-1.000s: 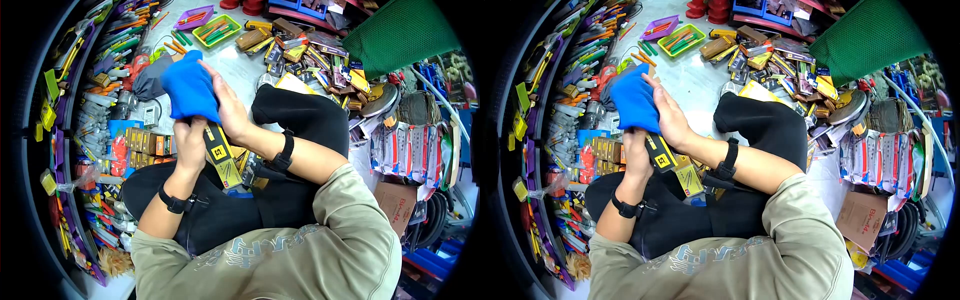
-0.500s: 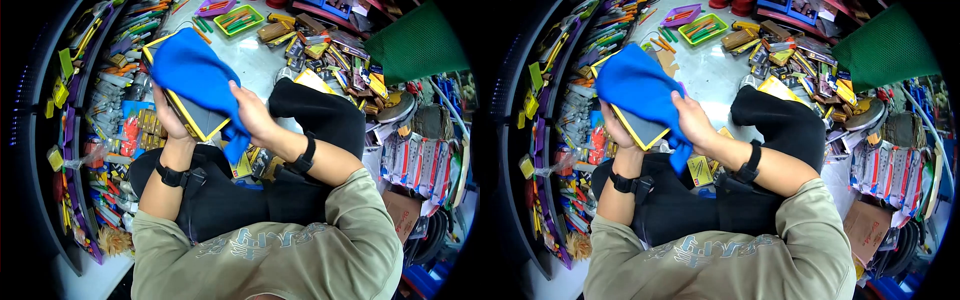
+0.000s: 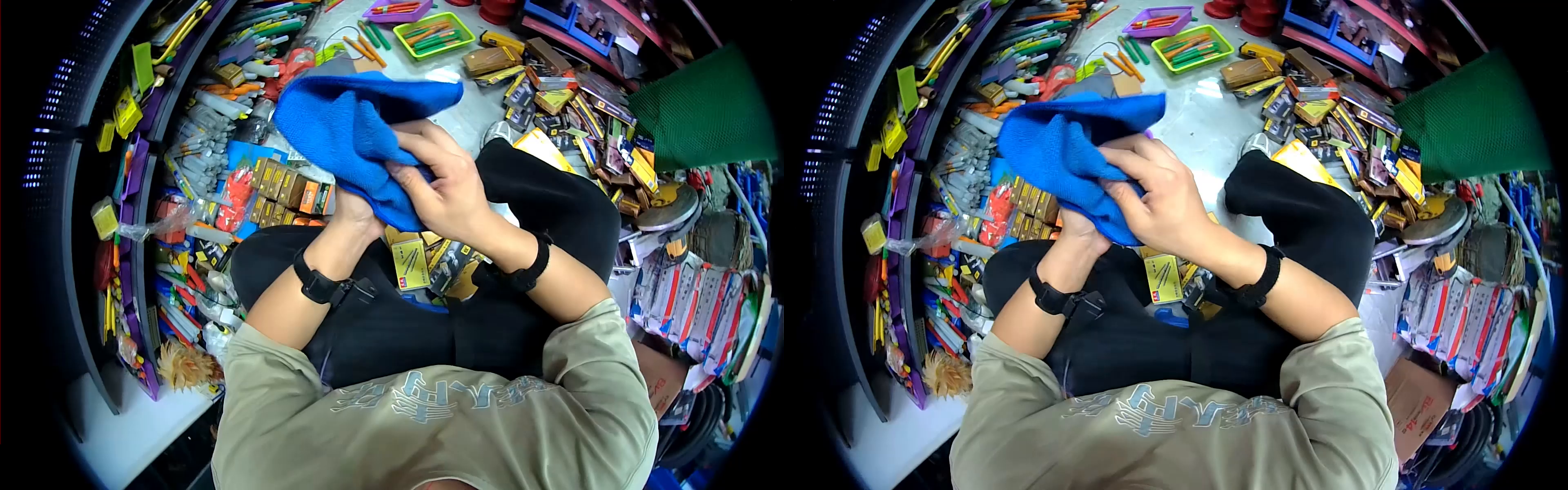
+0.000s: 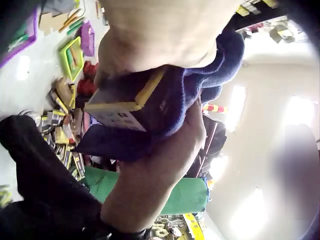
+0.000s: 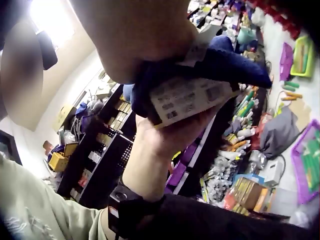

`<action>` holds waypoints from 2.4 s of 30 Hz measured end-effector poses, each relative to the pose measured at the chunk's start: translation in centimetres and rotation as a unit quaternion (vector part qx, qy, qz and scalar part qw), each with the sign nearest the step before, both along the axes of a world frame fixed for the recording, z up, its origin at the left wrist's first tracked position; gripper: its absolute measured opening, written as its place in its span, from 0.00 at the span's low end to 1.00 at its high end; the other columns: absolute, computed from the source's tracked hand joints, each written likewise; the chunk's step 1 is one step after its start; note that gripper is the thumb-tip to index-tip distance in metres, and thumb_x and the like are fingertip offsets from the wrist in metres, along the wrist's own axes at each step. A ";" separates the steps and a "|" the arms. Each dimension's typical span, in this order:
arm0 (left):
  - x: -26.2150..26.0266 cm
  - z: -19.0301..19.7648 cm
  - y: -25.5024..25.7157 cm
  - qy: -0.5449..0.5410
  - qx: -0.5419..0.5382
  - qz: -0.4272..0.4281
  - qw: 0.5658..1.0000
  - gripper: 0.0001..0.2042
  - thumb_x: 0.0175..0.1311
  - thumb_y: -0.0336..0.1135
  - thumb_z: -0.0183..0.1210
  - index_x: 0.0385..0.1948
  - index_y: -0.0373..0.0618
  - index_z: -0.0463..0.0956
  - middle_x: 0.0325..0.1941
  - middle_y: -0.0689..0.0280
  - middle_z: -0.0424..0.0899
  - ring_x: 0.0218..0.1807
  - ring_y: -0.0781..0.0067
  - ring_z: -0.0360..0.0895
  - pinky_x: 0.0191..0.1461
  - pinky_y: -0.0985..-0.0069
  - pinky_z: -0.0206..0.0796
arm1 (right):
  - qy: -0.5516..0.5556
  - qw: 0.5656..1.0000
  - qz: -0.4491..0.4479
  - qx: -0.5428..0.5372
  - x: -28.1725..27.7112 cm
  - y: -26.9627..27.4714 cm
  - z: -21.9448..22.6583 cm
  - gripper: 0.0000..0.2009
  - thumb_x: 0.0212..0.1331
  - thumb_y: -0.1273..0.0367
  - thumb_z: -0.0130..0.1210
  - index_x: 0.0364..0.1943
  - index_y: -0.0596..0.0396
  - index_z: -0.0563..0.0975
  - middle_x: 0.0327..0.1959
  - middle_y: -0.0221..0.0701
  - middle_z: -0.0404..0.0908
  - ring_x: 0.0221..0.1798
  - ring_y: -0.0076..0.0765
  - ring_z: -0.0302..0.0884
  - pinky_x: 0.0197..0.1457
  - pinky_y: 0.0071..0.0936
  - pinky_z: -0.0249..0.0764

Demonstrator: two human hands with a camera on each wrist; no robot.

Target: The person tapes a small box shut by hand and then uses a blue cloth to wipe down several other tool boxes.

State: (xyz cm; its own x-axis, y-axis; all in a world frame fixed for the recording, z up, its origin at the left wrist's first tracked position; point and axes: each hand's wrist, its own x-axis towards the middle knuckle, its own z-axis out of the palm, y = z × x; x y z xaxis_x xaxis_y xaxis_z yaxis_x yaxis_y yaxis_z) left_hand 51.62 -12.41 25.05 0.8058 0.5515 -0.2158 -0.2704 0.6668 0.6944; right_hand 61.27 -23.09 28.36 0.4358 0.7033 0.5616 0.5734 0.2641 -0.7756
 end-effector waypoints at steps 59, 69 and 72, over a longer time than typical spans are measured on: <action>-4.8 0.4 2.8 -0.039 -0.356 0.089 0.929 0.34 0.75 0.68 0.32 0.63 0.49 0.69 0.60 0.59 0.79 0.62 0.59 0.77 0.70 0.56 0.65 | -0.119 0.978 0.143 -0.095 0.3 4.5 -0.7 0.24 0.50 0.73 0.73 0.52 0.62 0.77 0.53 0.46 0.83 0.56 0.48 0.81 0.61 0.36 0.75; -5.0 -0.2 1.9 -0.060 -0.405 0.002 0.912 0.33 0.71 0.69 0.45 0.60 0.50 0.73 0.57 0.63 0.83 0.60 0.62 0.79 0.66 0.58 0.69 | 0.118 0.966 0.054 -0.225 4.6 2.6 -0.7 0.21 0.75 0.57 0.47 0.53 0.63 0.76 0.42 0.36 0.83 0.47 0.27 0.78 0.55 0.22 0.69; -5.2 -0.1 1.6 -0.106 -0.360 -0.112 0.920 0.34 0.71 0.68 0.46 0.62 0.47 0.73 0.60 0.60 0.82 0.58 0.60 0.81 0.66 0.57 0.70 | 0.166 0.922 0.063 -0.345 7.6 2.3 -3.1 0.27 0.77 0.48 0.42 0.52 0.61 0.78 0.39 0.34 0.83 0.45 0.25 0.76 0.55 0.21 0.69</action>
State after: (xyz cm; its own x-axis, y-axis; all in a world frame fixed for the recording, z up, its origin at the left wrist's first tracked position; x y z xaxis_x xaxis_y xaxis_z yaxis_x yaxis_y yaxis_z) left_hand 46.43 -10.76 24.96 0.9476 0.1424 -0.2860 -0.1489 0.9889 -0.0009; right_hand 68.85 -20.79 25.24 0.3937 0.8999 -0.1874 0.2724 -0.3089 -0.9112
